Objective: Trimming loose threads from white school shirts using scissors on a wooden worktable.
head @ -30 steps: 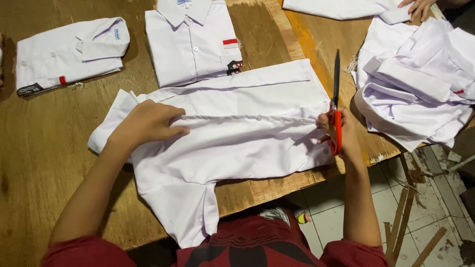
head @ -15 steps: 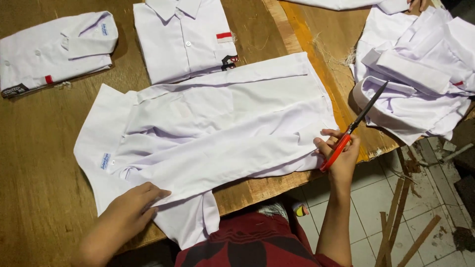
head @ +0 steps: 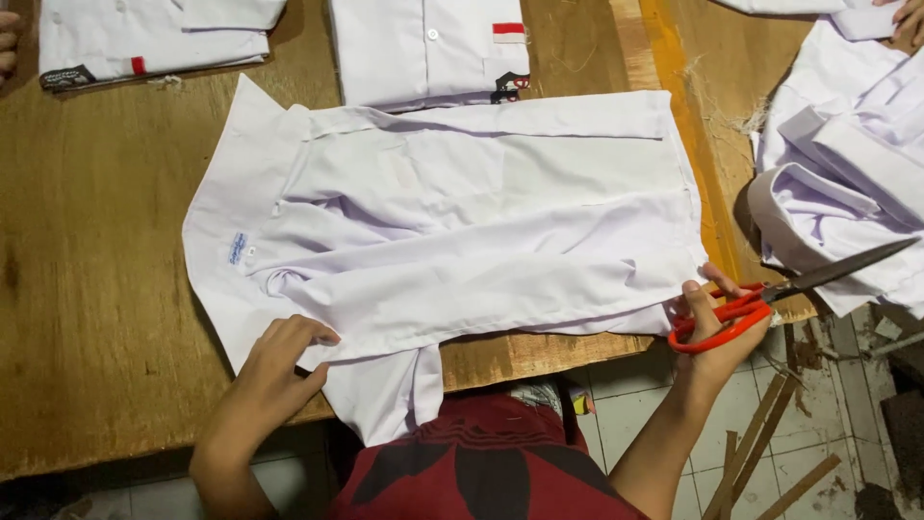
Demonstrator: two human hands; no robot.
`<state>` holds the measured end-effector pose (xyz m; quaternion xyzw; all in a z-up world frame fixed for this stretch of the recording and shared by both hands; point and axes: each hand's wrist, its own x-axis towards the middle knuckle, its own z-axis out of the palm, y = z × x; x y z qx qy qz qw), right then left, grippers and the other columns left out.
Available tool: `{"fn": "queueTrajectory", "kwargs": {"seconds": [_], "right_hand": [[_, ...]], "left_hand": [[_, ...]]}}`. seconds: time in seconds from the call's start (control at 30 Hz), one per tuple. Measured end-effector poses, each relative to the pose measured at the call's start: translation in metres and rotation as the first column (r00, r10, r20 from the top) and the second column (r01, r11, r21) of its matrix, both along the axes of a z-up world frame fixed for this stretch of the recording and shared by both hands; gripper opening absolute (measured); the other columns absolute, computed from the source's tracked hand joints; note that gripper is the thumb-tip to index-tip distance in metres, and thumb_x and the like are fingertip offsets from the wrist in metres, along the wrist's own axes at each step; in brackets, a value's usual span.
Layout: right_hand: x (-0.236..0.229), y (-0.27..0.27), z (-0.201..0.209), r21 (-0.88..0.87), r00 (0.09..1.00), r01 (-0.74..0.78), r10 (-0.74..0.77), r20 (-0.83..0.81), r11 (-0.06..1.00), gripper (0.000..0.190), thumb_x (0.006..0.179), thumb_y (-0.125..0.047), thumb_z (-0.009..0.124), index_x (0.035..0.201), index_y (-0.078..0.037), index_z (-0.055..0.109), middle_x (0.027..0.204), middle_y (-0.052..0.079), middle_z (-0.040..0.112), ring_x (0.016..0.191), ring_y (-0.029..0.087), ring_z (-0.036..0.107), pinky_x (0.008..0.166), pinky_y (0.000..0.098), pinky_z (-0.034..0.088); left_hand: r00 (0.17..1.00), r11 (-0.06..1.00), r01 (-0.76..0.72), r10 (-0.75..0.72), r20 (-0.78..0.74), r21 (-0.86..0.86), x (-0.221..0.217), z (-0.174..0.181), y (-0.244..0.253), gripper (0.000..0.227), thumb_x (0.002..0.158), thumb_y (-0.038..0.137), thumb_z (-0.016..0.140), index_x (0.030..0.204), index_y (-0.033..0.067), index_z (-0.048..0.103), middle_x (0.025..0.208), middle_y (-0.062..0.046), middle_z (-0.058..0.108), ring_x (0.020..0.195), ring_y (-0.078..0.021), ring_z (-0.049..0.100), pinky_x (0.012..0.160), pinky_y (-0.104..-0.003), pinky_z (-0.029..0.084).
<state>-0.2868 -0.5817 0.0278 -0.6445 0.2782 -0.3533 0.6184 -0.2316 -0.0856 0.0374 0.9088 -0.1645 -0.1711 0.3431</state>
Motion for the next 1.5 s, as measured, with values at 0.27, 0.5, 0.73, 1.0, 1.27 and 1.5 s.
{"fn": "queueTrajectory", "kwargs": {"seconds": [0.27, 0.5, 0.73, 1.0, 1.27, 1.5], "right_hand": [[-0.004, 0.008, 0.013, 0.086, 0.999, 0.044, -0.041, -0.031, 0.995, 0.037, 0.088, -0.003, 0.080, 0.104, -0.005, 0.046, 0.115, 0.009, 0.070, 0.062, 0.014, 0.061, 0.053, 0.0253, 0.057], [-0.005, -0.005, 0.002, 0.005, 0.999, 0.007, -0.007, -0.048, 1.000, 0.048, 0.094, -0.008, 0.082, 0.111, -0.011, 0.037, 0.121, 0.006, 0.071, 0.066, 0.014, 0.063, 0.060, 0.0253, 0.061], [-0.004, 0.006, 0.015, 0.017, 0.998, -0.009, 0.010, -0.064, 1.000, 0.042, 0.093, -0.009, 0.081, 0.110, -0.012, 0.042, 0.117, 0.001, 0.071, 0.068, 0.012, 0.063, 0.056, 0.0249, 0.057], [-0.015, 0.007, 0.021, -0.049, 0.995, 0.010, -0.015, -0.102, 0.999, 0.052, 0.095, 0.000, 0.079, 0.113, -0.010, 0.032, 0.121, 0.013, 0.071, 0.058, 0.018, 0.059, 0.049, 0.0308, 0.056], [-0.019, -0.018, -0.009, -0.175, 0.964, -0.116, 0.068, -0.257, 0.978, 0.048, 0.097, 0.009, 0.073, 0.119, -0.011, 0.036, 0.130, 0.019, 0.067, 0.092, 0.021, 0.068, 0.071, 0.0289, 0.061], [-0.015, -0.027, -0.014, -0.312, 0.887, -0.263, 0.102, -0.451, 0.913, 0.036, 0.099, 0.018, 0.060, 0.126, -0.003, 0.048, 0.124, 0.028, 0.067, 0.108, 0.031, 0.070, 0.083, 0.0401, 0.061]], "left_hand": [[0.983, 0.989, -0.144, 0.147, 0.113, -0.032, -0.003, 0.017, 0.007, 0.033, 0.077, 0.019, 0.079, 0.101, 0.0101, 0.059, 0.099, -0.004, 0.059, 0.098, -0.0196, 0.058, 0.089, -0.031, 0.045], [0.961, 0.961, -0.275, 0.275, -0.002, -0.033, -0.013, 0.021, 0.006, 0.064, 0.070, 0.018, 0.090, 0.120, 0.0124, 0.050, 0.116, -0.003, 0.050, 0.111, -0.0168, 0.052, 0.100, -0.030, 0.041], [0.982, 0.981, -0.186, 0.187, 0.003, -0.058, -0.017, 0.008, 0.006, 0.057, 0.073, 0.025, 0.088, 0.124, 0.0183, 0.063, 0.126, -0.006, 0.047, 0.132, -0.0233, 0.044, 0.115, -0.039, 0.035], [0.983, 0.985, -0.164, 0.167, -0.072, 0.047, -0.019, 0.013, 0.000, 0.030, 0.095, 0.039, 0.063, 0.120, 0.0235, 0.065, 0.134, -0.004, 0.042, 0.136, -0.0244, 0.035, 0.113, -0.047, 0.034], [0.944, 0.984, 0.167, -0.144, 0.296, -0.054, -0.010, 0.026, -0.055, 0.033, 0.096, 0.025, 0.065, 0.128, 0.0149, 0.068, 0.114, -0.005, 0.063, 0.110, -0.0226, 0.058, 0.092, -0.042, 0.044], [0.912, 0.991, 0.133, -0.121, 0.392, -0.004, -0.005, 0.012, -0.061, 0.013, 0.092, 0.028, 0.073, 0.097, 0.0167, 0.076, 0.096, 0.004, 0.065, 0.087, -0.0178, 0.060, 0.074, -0.036, 0.046]]}}
